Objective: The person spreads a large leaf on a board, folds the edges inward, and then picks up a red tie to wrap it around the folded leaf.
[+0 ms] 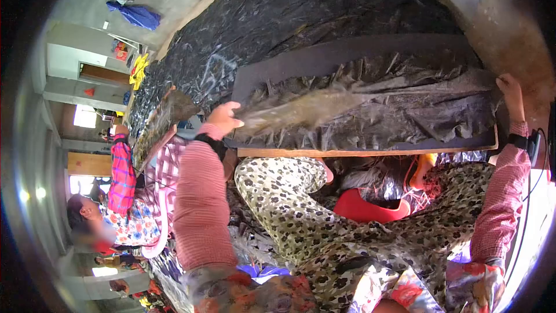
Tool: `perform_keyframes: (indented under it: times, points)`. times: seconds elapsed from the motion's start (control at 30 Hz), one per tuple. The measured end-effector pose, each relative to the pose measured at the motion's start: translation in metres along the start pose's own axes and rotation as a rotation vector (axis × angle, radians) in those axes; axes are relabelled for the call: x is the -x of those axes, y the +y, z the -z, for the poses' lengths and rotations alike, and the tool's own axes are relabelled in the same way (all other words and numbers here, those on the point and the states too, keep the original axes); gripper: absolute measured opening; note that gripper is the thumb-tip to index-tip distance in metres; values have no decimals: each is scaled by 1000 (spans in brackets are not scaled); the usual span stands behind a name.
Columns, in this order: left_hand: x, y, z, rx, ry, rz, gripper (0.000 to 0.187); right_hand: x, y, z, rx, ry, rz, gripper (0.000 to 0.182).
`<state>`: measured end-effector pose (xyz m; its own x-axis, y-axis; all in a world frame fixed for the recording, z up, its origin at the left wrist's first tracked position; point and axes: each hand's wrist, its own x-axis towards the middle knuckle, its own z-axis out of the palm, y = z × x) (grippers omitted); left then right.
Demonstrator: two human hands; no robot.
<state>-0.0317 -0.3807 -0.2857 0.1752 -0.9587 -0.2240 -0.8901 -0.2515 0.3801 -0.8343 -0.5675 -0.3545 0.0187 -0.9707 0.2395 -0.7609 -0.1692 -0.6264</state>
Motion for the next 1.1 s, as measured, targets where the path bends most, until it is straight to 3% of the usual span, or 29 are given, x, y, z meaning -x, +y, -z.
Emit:
perform_keyframes:
  times: [0.03,0.07,0.13,0.2,0.23,0.3,0.33,0.43,0.5,0.53,0.63,0.7,0.83,0.87,0.9,0.93,0.97,1.03,1.1]
  points:
    - [6,23,-16,-416,274,-77,46,-2,1,-4,93,-35,9,22]
    - [7,35,-22,-415,276,-82,46,-1,-6,-7,122,-13,55,21]
    - [10,55,-34,-242,521,-265,43,3,-23,-11,15,-17,27,22]
    - [22,76,-45,-103,303,-289,35,5,-50,-12,-95,-24,2,23]
    - [29,86,-52,-98,196,-315,34,6,-70,-8,32,-95,-89,24]
    - [36,99,-71,-140,125,-392,37,6,-65,-3,173,-155,-198,26]
    - [35,104,-76,-185,38,-328,50,-1,-49,-6,131,-197,-150,27]
    - [18,86,-97,-120,151,-320,62,8,-70,10,-7,-148,-98,26]
    - [8,78,-96,78,93,-260,71,16,-91,23,-579,-45,-11,18]
    - [7,84,-90,108,39,-191,72,28,-132,28,-787,88,-117,12]
    - [2,95,-78,148,-45,-84,69,23,-131,42,-982,116,-44,14]
    - [-5,96,-71,35,-148,-77,64,20,-131,36,-931,154,-34,15]
    - [-8,94,-74,5,-71,-78,53,2,-106,26,-642,143,-103,18]
    - [-13,75,-85,-69,11,-223,47,-5,-88,27,-205,119,-96,19]
    - [-12,74,-86,-69,7,-225,47,-8,-79,23,233,91,-89,21]
    - [-12,74,-88,-45,29,-218,44,-5,-68,11,88,226,-46,22]
    - [-12,74,-92,-18,51,-213,42,-1,-80,8,96,228,-53,22]
    - [-13,72,-95,9,62,-219,39,8,-136,-2,312,493,279,19]
    - [-8,76,-94,7,77,-178,39,31,-192,-9,-57,127,320,17]
